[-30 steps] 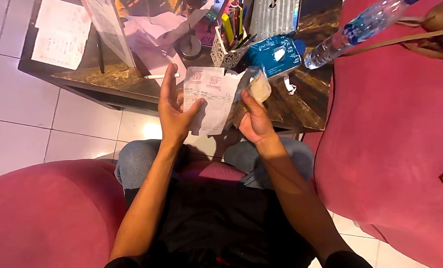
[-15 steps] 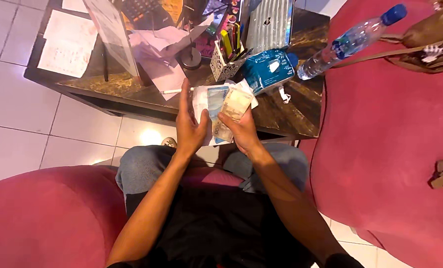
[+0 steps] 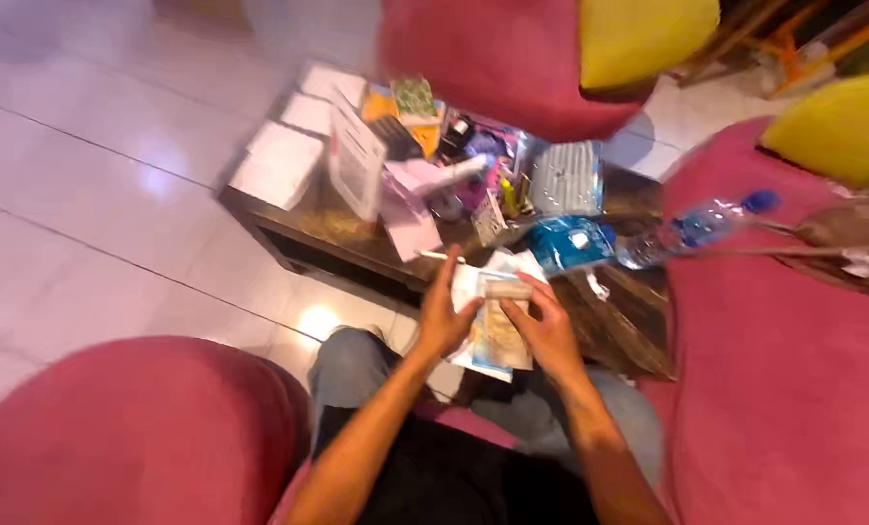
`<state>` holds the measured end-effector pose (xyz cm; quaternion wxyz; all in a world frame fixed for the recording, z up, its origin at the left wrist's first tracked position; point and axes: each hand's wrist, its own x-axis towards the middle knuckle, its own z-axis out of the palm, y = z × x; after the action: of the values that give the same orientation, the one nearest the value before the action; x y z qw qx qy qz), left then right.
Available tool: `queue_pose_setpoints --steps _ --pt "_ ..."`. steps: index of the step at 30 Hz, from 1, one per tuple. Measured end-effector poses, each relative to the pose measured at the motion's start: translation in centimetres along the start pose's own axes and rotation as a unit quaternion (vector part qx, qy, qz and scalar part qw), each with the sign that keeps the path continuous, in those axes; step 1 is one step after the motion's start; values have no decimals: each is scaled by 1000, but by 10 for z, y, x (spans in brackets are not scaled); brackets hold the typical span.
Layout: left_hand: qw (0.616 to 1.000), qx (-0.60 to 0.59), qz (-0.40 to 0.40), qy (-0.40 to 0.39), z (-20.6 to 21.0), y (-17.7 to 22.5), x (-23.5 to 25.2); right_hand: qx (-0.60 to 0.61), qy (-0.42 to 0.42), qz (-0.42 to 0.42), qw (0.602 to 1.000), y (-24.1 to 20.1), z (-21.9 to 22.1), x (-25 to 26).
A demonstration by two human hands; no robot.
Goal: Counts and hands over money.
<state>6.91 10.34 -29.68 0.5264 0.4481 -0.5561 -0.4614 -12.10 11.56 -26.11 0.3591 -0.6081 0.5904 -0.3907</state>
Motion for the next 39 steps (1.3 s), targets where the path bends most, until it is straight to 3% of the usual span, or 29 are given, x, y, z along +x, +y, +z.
queue_pose_setpoints --steps 5,11,14,20,23,28,33,39 --pt "998 -57 29 15 -18 17 -15 129 47 43 990 -25 41 -19" --pt "998 -31 45 38 -13 15 -40 125 83 20 988 -23 67 -39" --pt "997 -16 62 50 -14 10 -53 132 65 38 988 -27 62 -50" --pt "993 -50 55 97 -14 16 -76 89 -62 88 990 -33 29 -65" --pt "989 -111 13 94 -10 23 -85 57 -26 40 997 -35 16 -67" --pt "990 -118 -6 76 -6 27 -87 83 71 -27 994 -66 -23 -42" --pt "992 -99 -44 73 -4 24 -85 71 59 -89 992 -110 -66 13" --pt "987 -93 -100 78 -4 16 -79 94 129 -84 984 -156 -85 93"
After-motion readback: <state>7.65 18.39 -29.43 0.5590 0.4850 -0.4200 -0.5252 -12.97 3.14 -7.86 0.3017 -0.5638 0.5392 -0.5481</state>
